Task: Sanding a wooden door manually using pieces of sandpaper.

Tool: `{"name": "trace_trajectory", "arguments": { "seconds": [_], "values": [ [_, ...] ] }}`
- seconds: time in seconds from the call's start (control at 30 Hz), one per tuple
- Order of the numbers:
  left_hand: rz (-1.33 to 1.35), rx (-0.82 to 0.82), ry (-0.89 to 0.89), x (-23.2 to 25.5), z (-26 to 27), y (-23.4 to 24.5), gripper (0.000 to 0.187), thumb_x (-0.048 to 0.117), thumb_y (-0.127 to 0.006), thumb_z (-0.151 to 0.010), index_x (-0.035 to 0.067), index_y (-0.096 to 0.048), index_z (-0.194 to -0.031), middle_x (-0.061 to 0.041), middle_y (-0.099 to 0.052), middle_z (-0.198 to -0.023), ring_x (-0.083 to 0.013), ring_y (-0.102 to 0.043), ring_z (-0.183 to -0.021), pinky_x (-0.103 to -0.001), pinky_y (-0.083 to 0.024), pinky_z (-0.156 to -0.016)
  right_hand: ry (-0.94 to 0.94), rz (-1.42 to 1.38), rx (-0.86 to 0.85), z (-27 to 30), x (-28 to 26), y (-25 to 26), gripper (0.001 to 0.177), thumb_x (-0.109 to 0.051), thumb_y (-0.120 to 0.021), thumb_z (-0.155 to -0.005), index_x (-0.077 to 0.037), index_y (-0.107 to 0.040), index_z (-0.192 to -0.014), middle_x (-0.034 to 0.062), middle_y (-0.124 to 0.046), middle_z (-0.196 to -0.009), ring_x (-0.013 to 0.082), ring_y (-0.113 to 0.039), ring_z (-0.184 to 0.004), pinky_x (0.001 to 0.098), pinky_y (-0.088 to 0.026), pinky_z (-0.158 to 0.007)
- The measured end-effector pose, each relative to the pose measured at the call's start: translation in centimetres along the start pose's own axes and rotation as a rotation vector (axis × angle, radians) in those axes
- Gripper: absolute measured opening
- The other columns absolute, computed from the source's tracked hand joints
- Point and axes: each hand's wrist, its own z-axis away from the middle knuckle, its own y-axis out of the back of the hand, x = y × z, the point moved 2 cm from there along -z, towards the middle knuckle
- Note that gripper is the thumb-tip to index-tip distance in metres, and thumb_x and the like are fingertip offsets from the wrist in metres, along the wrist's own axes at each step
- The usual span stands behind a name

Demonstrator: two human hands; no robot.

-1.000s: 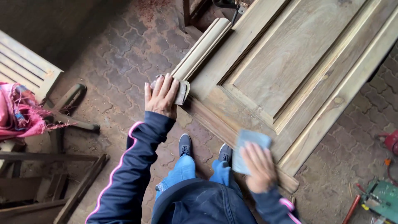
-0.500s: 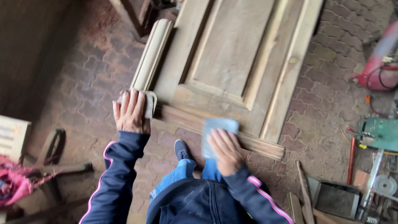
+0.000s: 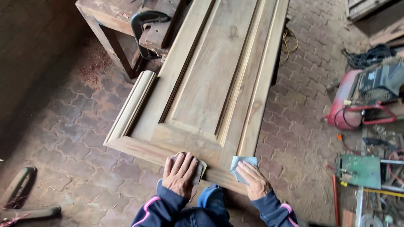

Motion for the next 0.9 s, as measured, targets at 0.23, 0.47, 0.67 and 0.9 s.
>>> {"name": "trace_trajectory", "arguments": {
  "seconds": [0.23, 0.47, 0.67, 0.9],
  "values": [
    [0.007, 0.209, 0.352, 3.8, -2.5, -2.6, 0.077, 0.024, -0.07, -0.068, 0.011, -0.054, -0.142, -0.014, -0.049, -0.15, -0.0346, -0.043, -0.139, -0.06, -0.023, -0.115, 0.233, 0.005, 0.082, -7.3, 8.0, 1.1, 0.049, 0.002, -0.05, -0.082, -0.004, -0.067, -0.127, 0.0171, -0.064, -0.137, 0.0359, -0.058, -0.132, 0.0476, -0.043, -0.115],
    [-0.263, 0.437, 0.707, 5.0, -5.5, -7.7, 0.064, 0.029, -0.066, -0.082, 0.013, -0.06, -0.143, -0.013, -0.056, -0.152, -0.0336, -0.05, -0.14, -0.058, -0.022, -0.124, 0.555, -0.127, -0.12, -10.0, 13.3, 3.8, 0.044, -0.006, -0.048, -0.089, -0.003, -0.068, -0.128, 0.0189, -0.066, -0.137, 0.0335, -0.059, -0.132, 0.0489, -0.04, -0.116],
    [-0.353, 0.457, 0.754, 5.1, -5.1, -8.5, 0.054, 0.03, -0.063, -0.092, 0.019, -0.064, -0.144, -0.009, -0.058, -0.156, -0.0319, -0.05, -0.148, -0.058, -0.022, -0.13, 0.448, -0.111, 0.085, -22.4, 20.4, 1.5, 0.036, 0.002, -0.055, -0.087, 0.005, -0.067, -0.121, 0.0266, -0.065, -0.133, 0.0385, -0.06, -0.128, 0.0495, -0.041, -0.115],
    [-0.321, 0.403, 0.815, 5.6, -5.3, -7.9, 0.057, 0.029, -0.062, -0.087, 0.016, -0.065, -0.142, -0.012, -0.057, -0.155, -0.0329, -0.049, -0.146, -0.055, -0.022, -0.127, 0.52, -0.36, -0.131, -6.2, 7.6, 2.8, 0.047, -0.008, -0.057, -0.082, -0.002, -0.067, -0.128, 0.0202, -0.067, -0.135, 0.037, -0.06, -0.132, 0.0544, -0.037, -0.118]
  ]
}}
